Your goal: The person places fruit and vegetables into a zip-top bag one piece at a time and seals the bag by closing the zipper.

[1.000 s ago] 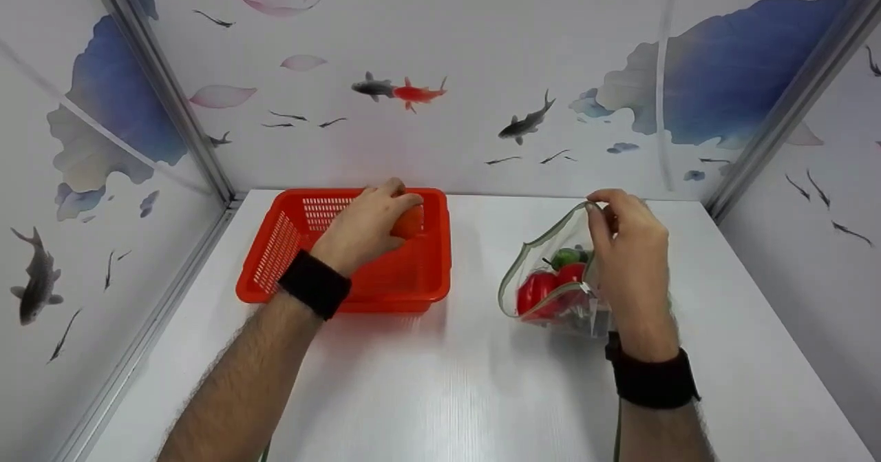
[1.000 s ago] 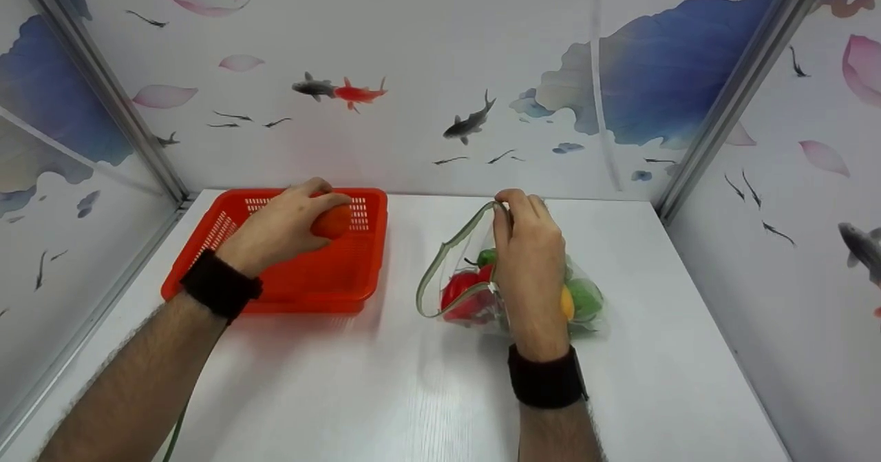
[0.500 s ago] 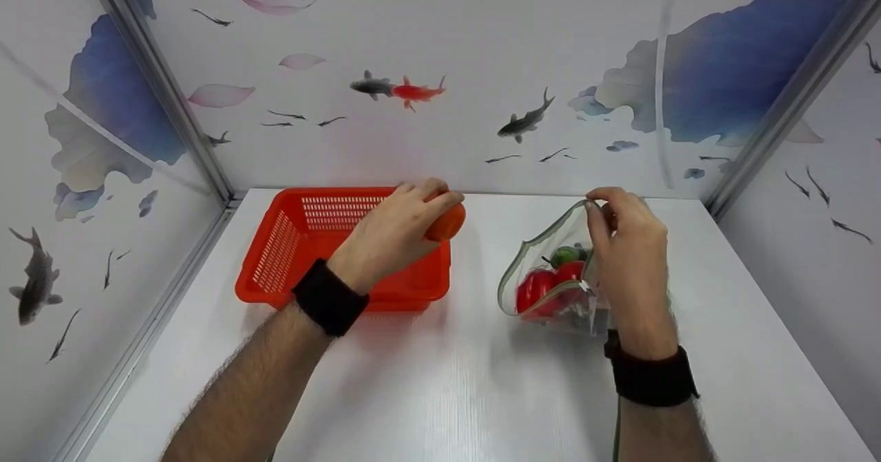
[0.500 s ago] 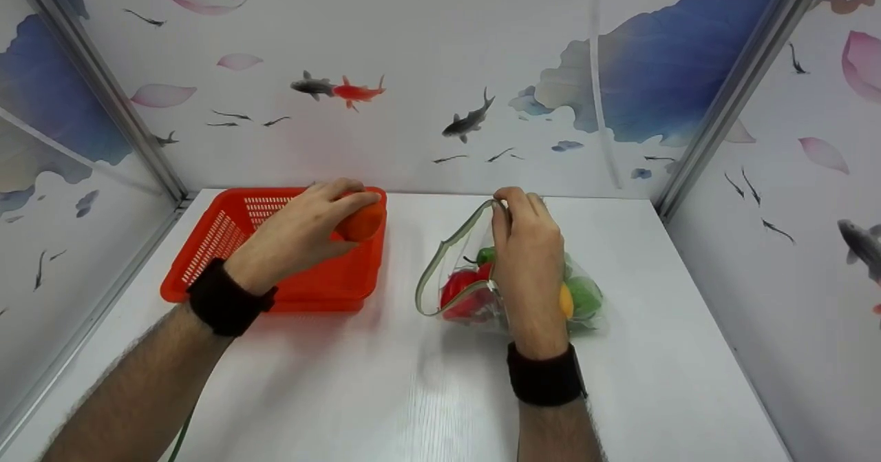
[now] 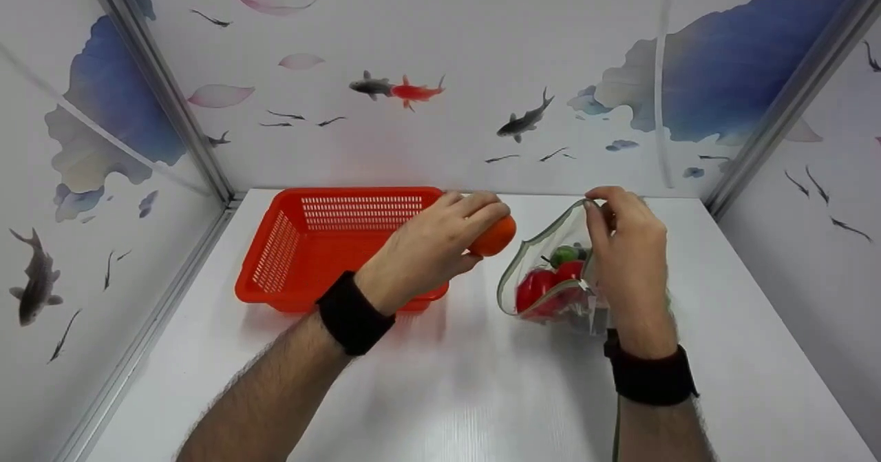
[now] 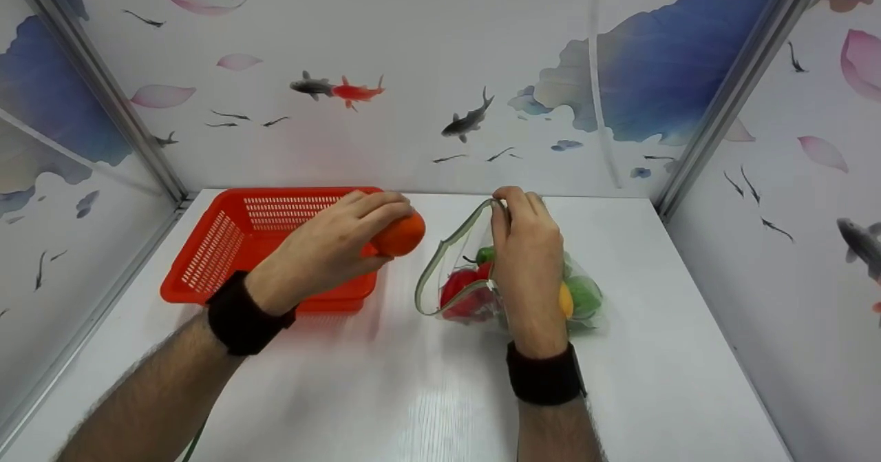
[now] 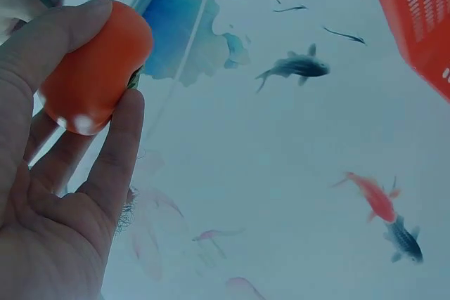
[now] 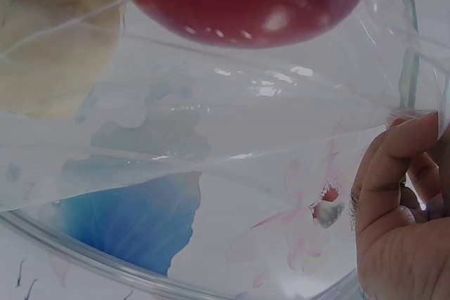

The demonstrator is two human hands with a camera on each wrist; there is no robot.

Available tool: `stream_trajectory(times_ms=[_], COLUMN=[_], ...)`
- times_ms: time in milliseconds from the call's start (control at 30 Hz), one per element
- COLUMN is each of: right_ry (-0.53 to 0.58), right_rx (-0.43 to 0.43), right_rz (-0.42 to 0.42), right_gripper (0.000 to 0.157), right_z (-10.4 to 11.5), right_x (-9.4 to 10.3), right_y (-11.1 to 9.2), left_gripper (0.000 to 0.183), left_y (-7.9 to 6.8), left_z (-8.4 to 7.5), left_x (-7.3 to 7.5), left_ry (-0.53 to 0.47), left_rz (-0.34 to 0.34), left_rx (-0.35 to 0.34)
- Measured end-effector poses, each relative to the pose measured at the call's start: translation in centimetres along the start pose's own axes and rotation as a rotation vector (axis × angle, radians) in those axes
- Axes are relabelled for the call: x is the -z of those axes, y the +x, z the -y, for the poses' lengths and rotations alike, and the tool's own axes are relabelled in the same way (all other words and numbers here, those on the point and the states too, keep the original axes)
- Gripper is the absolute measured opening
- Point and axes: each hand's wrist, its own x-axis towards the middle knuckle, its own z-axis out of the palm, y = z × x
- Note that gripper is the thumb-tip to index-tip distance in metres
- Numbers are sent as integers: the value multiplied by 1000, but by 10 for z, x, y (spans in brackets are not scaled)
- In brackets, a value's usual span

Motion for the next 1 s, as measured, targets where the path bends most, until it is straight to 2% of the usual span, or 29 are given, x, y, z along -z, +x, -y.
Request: stream_trajectory(times_ms=[133, 433, 633, 833, 1000], right_ry=[-7, -8, 57, 137, 156], right_rx=[-13, -37, -24, -22, -21], right_rz=[8, 27, -11, -29, -34], right_gripper=[18, 20, 18, 17, 17], right_z=[1, 1, -4, -5, -3], right_x=[0, 2, 2, 3, 5], right_y=[1, 1, 1, 0, 1], left_gripper=[64, 65, 63, 63, 52], left_y=[6, 23, 33, 41, 47], left_z=[-12, -34, -43, -45, -42], left_x=[-5, -21, -39, -56, -63], left_ry=[2, 8, 25, 91, 126], left_rz=[-12, 15, -6, -53, -150], left_rx=[-59, -112, -155, -156, -153])
